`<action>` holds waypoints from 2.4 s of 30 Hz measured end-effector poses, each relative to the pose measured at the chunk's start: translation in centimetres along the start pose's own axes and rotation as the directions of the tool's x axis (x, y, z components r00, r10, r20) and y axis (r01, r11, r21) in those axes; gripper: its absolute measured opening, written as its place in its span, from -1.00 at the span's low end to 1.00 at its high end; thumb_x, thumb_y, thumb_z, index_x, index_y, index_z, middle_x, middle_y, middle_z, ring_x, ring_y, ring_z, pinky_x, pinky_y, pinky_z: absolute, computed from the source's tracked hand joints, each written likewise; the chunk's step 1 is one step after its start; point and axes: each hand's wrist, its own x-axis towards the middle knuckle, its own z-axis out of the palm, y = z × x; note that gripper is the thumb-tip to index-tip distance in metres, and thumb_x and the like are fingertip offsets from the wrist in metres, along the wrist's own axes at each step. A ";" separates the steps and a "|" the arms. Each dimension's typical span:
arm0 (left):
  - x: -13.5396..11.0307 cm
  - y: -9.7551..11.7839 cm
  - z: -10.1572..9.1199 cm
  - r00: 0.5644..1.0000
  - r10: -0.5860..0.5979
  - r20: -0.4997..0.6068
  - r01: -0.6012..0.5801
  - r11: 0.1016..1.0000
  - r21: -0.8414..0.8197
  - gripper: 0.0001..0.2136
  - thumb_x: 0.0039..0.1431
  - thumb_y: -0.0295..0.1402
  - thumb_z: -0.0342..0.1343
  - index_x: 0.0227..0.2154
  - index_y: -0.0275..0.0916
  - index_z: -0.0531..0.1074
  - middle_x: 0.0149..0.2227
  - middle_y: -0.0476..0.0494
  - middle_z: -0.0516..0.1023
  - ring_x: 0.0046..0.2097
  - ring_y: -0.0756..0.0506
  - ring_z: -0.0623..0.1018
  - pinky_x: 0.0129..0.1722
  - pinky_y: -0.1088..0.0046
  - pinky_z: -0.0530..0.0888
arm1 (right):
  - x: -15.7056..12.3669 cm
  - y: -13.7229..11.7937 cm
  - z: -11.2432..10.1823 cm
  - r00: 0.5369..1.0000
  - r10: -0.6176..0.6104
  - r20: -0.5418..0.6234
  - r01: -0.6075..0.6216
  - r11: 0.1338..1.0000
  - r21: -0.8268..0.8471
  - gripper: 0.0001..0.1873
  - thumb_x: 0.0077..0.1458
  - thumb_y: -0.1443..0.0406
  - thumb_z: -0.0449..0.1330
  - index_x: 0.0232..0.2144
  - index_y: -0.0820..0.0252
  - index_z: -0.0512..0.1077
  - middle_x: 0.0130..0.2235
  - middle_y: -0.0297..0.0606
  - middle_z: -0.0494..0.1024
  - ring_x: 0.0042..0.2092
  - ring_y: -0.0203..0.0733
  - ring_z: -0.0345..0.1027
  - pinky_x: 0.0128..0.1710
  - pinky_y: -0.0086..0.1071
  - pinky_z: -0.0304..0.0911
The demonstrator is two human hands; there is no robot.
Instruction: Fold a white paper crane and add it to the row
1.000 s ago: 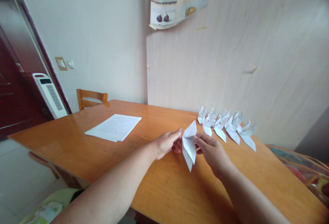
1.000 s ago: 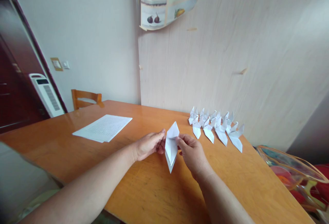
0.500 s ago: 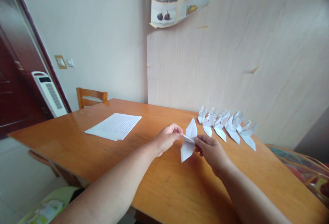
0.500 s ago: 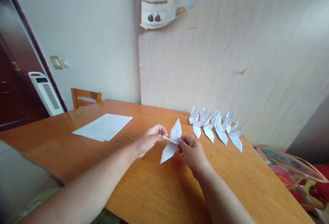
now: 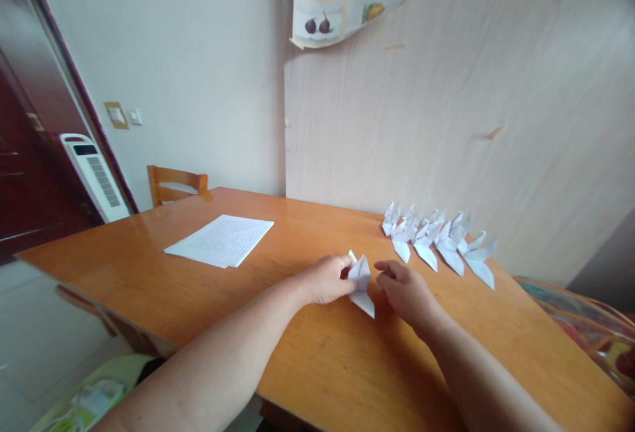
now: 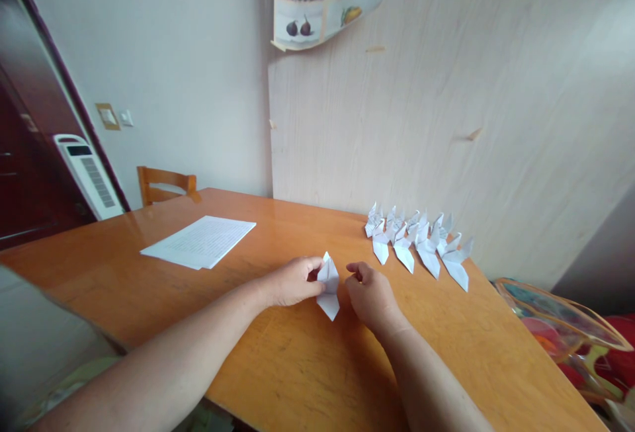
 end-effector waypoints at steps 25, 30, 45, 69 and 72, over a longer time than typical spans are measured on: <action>-0.3 -0.1 -0.7 0.994 0.018 0.108 -0.042 0.973 0.228 -0.69 -0.13 -0.44 0.21 -0.25 -0.18 0.34 -0.32 -0.03 0.49 -0.31 -0.08 0.46 -0.43 0.49 0.28 | -1.0 -0.9 -0.3 0.971 -0.027 0.238 0.025 1.000 0.012 -0.67 -0.15 0.37 0.08 -0.28 0.16 0.50 -0.38 -0.30 0.57 -0.40 -0.19 0.36 -0.39 -0.35 0.18; 0.0 -0.3 -0.7 0.996 0.006 0.087 -0.009 0.999 0.042 -0.67 -0.10 -0.54 0.09 -0.19 -0.21 0.35 -0.25 -0.07 0.51 -0.23 -0.08 0.49 -0.31 0.47 0.36 | -1.0 -0.9 -0.3 0.973 -0.017 0.231 0.007 0.999 0.045 -0.71 -0.14 0.35 0.12 -0.29 0.14 0.51 -0.38 -0.30 0.57 -0.36 -0.17 0.38 -0.34 -0.34 0.20; -0.2 1.0 -1.5 0.999 0.039 -0.014 -0.040 0.997 -0.069 -0.74 -0.02 -0.53 0.14 -0.21 -0.26 0.38 -0.22 -0.09 0.45 -0.18 -0.05 0.44 -0.14 0.41 0.38 | -1.5 -2.0 -0.8 0.983 -0.024 0.182 0.016 0.999 0.047 -0.68 -0.10 0.33 0.14 -0.23 0.14 0.51 -0.28 -0.25 0.58 -0.29 -0.14 0.37 -0.32 -0.33 0.19; 0.4 0.4 -0.8 0.996 0.091 -0.013 -0.091 0.992 -0.088 -0.92 0.13 -0.38 0.12 -0.33 -0.27 0.41 -0.34 -0.01 0.45 -0.30 0.00 0.42 -0.25 0.48 0.35 | -1.9 -2.9 -0.7 0.977 -0.117 0.176 0.104 0.991 0.085 -0.82 0.04 0.17 0.21 -0.36 0.16 0.44 -0.41 -0.35 0.46 -0.39 -0.26 0.24 -0.39 -0.40 0.13; 0.4 0.2 -0.8 0.996 0.088 -0.008 -0.089 0.993 -0.077 -0.92 0.12 -0.38 0.10 -0.33 -0.27 0.40 -0.35 0.00 0.45 -0.31 0.00 0.42 -0.28 0.49 0.35 | -1.6 -2.3 -0.4 0.972 -0.140 0.188 0.130 0.989 0.064 -0.82 0.04 0.17 0.19 -0.37 0.16 0.45 -0.37 -0.30 0.52 -0.36 -0.22 0.30 -0.36 -0.38 0.16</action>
